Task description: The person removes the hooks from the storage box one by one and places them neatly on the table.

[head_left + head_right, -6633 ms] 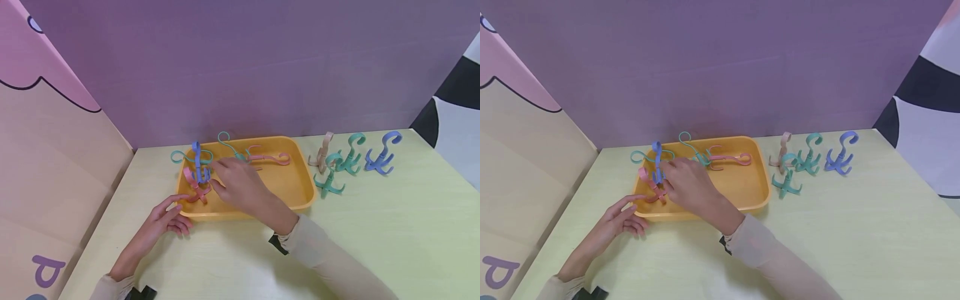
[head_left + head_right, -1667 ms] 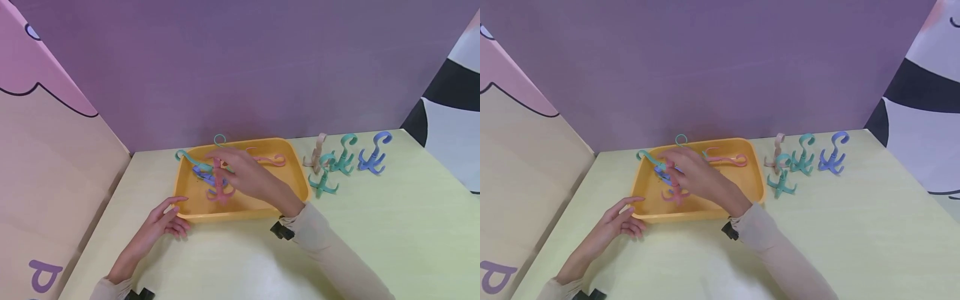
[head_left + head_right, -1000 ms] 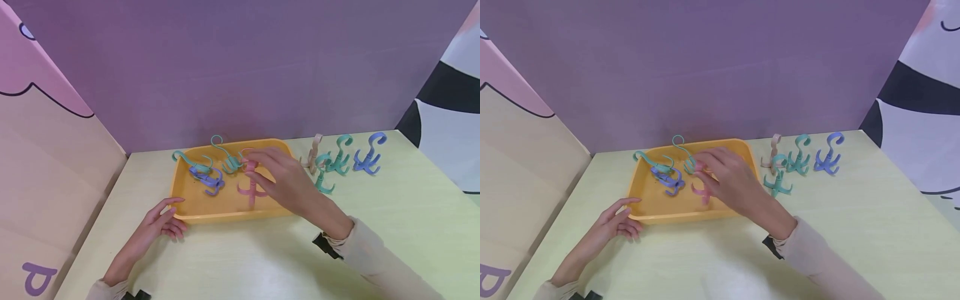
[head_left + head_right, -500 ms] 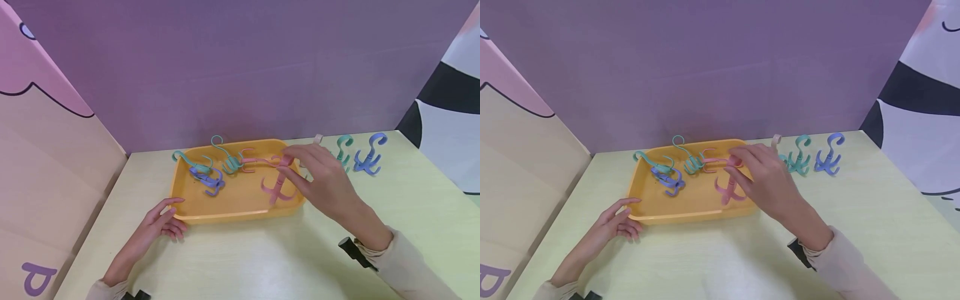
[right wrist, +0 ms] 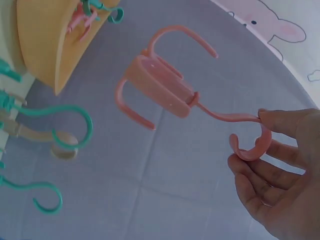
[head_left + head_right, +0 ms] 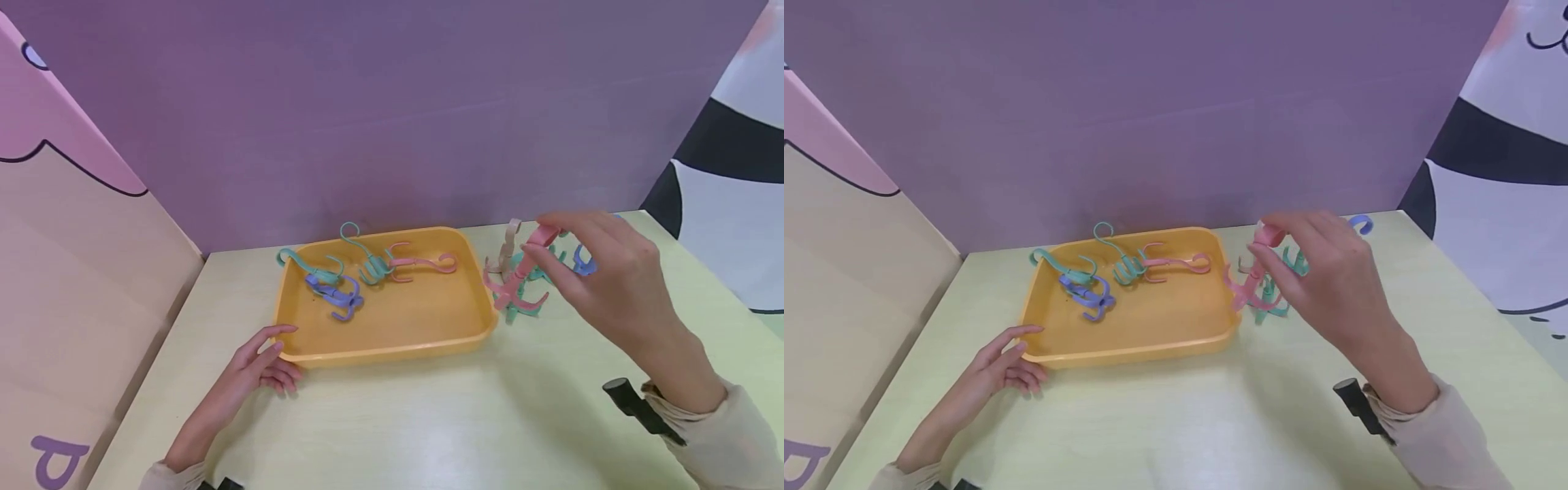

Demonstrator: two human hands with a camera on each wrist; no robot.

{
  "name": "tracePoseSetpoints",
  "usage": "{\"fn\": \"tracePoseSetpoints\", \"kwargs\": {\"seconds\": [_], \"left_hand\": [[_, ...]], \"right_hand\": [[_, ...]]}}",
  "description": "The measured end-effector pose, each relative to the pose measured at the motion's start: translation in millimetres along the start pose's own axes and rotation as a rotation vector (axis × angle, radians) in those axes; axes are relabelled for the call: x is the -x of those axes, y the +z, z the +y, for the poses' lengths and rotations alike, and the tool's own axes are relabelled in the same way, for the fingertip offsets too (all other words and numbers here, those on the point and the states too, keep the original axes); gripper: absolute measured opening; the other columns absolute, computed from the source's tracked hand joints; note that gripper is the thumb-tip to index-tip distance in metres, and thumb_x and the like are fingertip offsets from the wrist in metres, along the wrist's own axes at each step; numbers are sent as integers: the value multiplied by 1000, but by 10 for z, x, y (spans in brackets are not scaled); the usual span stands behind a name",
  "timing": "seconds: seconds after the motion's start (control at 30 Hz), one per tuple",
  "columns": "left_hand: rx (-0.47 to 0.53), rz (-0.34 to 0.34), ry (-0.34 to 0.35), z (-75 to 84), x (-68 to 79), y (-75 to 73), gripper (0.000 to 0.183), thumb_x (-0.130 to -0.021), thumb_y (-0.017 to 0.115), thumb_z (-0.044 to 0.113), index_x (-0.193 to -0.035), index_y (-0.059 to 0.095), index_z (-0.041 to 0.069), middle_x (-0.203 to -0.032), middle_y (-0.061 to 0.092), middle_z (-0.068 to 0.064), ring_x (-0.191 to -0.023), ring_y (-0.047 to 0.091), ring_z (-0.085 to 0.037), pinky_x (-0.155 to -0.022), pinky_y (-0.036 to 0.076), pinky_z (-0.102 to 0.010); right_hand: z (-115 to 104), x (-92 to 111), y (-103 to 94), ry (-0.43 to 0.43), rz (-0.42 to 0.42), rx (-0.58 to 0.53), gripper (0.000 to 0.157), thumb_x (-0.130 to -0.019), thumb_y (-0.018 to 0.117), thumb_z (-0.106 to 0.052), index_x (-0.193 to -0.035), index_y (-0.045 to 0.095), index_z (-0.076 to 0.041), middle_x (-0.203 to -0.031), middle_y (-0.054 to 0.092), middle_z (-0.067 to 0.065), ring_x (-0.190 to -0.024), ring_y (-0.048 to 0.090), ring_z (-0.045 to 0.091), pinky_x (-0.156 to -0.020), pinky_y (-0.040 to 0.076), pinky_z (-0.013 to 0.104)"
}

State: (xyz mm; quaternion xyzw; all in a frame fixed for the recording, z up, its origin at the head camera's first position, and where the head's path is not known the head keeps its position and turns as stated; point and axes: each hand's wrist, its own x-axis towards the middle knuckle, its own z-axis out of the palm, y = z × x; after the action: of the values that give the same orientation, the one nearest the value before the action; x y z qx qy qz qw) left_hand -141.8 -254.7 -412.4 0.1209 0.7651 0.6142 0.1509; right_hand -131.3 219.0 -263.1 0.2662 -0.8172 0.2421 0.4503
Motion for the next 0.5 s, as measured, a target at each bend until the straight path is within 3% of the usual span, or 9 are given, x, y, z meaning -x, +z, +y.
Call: {"fn": "tracePoseSetpoints", "kwargs": {"seconds": [0.13,0.27,0.37,0.5], "left_hand": [[1,-5,2,-4,8,3,44,-110,39,32,-149,37,12,-98,71,-25,-81,70,-40,-71,59,-40],[3,-4,2,-6,9,6,46,-109,41,35,-149,38,12,-98,71,-26,-81,70,-40,-72,58,-40],[3,-3,5,-9,9,3,47,-109,41,35,-149,37,12,-99,70,-27,-81,70,-40,-71,58,-40],[3,-14,19,-8,4,1,46,-109,40,34,-149,36,10,-100,70,-29,-81,70,-39,-71,59,-40]], "right_hand": [[83,-14,-128,17,-27,24,61,-97,55,-57,-102,70,1,-87,69,9,-88,62,28,-92,33,5],[155,7,-214,37,-87,63,48,-95,63,-49,-104,69,-2,-86,68,6,-87,60,26,-90,33,8],[191,34,-242,69,-160,109,30,-87,79,-27,-102,68,-4,-83,66,3,-79,57,22,-77,37,18],[244,58,-271,149,-256,198,29,-76,85,-10,-98,67,-6,-80,67,2,-69,50,19,-62,38,32]]}}
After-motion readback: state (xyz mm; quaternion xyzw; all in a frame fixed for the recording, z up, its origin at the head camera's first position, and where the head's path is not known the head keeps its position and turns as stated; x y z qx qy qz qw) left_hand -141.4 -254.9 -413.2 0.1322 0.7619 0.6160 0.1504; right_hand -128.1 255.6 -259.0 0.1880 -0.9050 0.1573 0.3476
